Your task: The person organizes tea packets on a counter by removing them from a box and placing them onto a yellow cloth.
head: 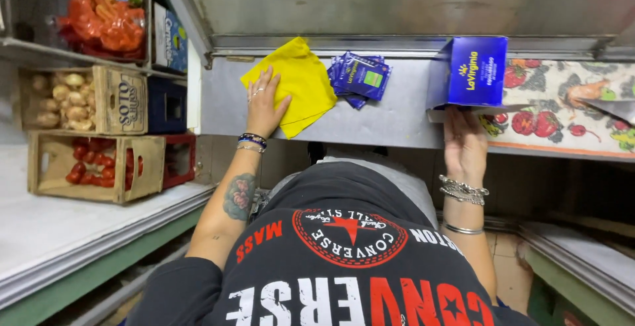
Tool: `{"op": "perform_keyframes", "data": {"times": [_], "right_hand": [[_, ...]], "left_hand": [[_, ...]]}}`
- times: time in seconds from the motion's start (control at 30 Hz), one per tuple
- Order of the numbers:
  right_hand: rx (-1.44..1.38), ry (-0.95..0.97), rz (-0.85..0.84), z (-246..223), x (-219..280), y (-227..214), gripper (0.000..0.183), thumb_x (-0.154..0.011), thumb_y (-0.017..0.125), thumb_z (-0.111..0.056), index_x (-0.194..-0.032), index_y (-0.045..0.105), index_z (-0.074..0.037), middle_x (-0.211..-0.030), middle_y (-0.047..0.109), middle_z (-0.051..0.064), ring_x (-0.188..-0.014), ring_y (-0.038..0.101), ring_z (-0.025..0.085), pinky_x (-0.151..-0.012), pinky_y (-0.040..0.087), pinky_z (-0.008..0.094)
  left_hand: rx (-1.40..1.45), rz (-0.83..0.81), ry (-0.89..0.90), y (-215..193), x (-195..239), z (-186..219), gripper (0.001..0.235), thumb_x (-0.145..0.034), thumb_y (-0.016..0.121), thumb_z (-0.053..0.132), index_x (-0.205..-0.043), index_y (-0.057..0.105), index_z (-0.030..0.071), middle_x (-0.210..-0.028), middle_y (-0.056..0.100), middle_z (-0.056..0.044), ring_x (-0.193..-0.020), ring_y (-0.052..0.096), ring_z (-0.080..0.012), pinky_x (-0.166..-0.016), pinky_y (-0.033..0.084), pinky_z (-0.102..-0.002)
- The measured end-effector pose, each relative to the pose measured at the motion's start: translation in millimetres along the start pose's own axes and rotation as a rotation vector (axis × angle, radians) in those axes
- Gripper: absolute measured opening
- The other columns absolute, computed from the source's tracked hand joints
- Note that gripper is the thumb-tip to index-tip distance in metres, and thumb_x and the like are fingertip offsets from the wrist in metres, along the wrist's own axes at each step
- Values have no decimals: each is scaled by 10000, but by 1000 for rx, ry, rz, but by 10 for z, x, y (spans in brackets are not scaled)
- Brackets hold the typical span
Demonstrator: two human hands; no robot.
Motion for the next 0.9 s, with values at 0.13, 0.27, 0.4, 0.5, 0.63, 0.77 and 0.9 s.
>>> {"op": "perform_keyframes", "data": {"times": [0.13, 0.27, 0.4, 0.5, 0.63, 0.77, 0.9], "right_hand": [[176, -33, 226, 207, -71, -641, 110, -971, 649, -58, -1049, 614, -127, -839, 702, 80, -589, 690, 216, -596, 668, 335], [861, -147, -252, 187, 241, 320, 182, -925, 667, -39, -1091, 641, -110, -748, 665, 136, -541, 606, 182, -452, 513, 303], [1550, -635, -779, 759, 410, 1281, 302, -901, 777, -176, -1191, 712, -123, -1076, 740, 138, -1038, 697, 334, -887, 555, 441], [1884, -1026, -671, 721, 568, 2074, 726, -760, 836, -141, -1421, 568, -7, -1400, 569, 273, -1284, 521, 468, -987, 476, 617], [1957, -818, -750, 1003, 238, 2163, 857, -786, 828, -187, -1547, 456, -56, -1435, 530, 278, -1337, 489, 504, -1035, 420, 685], [1916, -728, -772, 1109, -1, 2087, 839, -794, 790, -274, -1542, 468, -70, -1399, 533, 309, -1334, 472, 499, -1051, 399, 650], [1858, -688, -770, 1192, -345, 1943, 877, -680, 879, -308, -1446, 535, -56, -1361, 525, 307, -1263, 497, 479, -1086, 395, 538]], "left_hand": [[-48, -25, -28, 19, 12, -11, 582, -1018, 654, 358, -1506, 452, 114, -1636, 304, -133, -1505, 273, -381, -1176, 171, -697], [-249, -156, -112, 64, 46, 32, 645, -1012, 615, 358, -1573, 371, 155, -1680, 226, -99, -1530, 196, -400, -1091, 182, -813], [-317, -144, -84, -6, 111, 82, 594, -1010, 601, 374, -1525, 446, 120, -1653, 306, -114, -1525, 240, -382, -1115, 190, -784], [-374, -63, -142, 49, 204, -25, 640, -973, 640, 342, -1513, 436, 68, -1530, 467, -182, -1476, 351, -389, -1114, 253, -753], [-367, -15, -153, 42, 391, -96, 656, -950, 658, 358, -1528, 435, 142, -1623, 349, -132, -1503, 270, -409, -1104, 241, -771], [-236, -33, -112, -139, 508, -14, 623, -939, 634, 361, -1504, 450, 171, -1629, 338, -105, -1517, 265, -363, -1141, 216, -734], [-127, -161, -93, -177, 638, 21, 633, -989, 548, 349, -1555, 342, 155, -1670, 242, -77, -1543, 198, -312, -1142, 122, -764]]}}
Point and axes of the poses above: each hand's wrist, its own x-axis away from the middle knuckle, its own y-axis out of the palm, z = x × y, the point moved 10 cm from there along -x, towards the middle knuckle
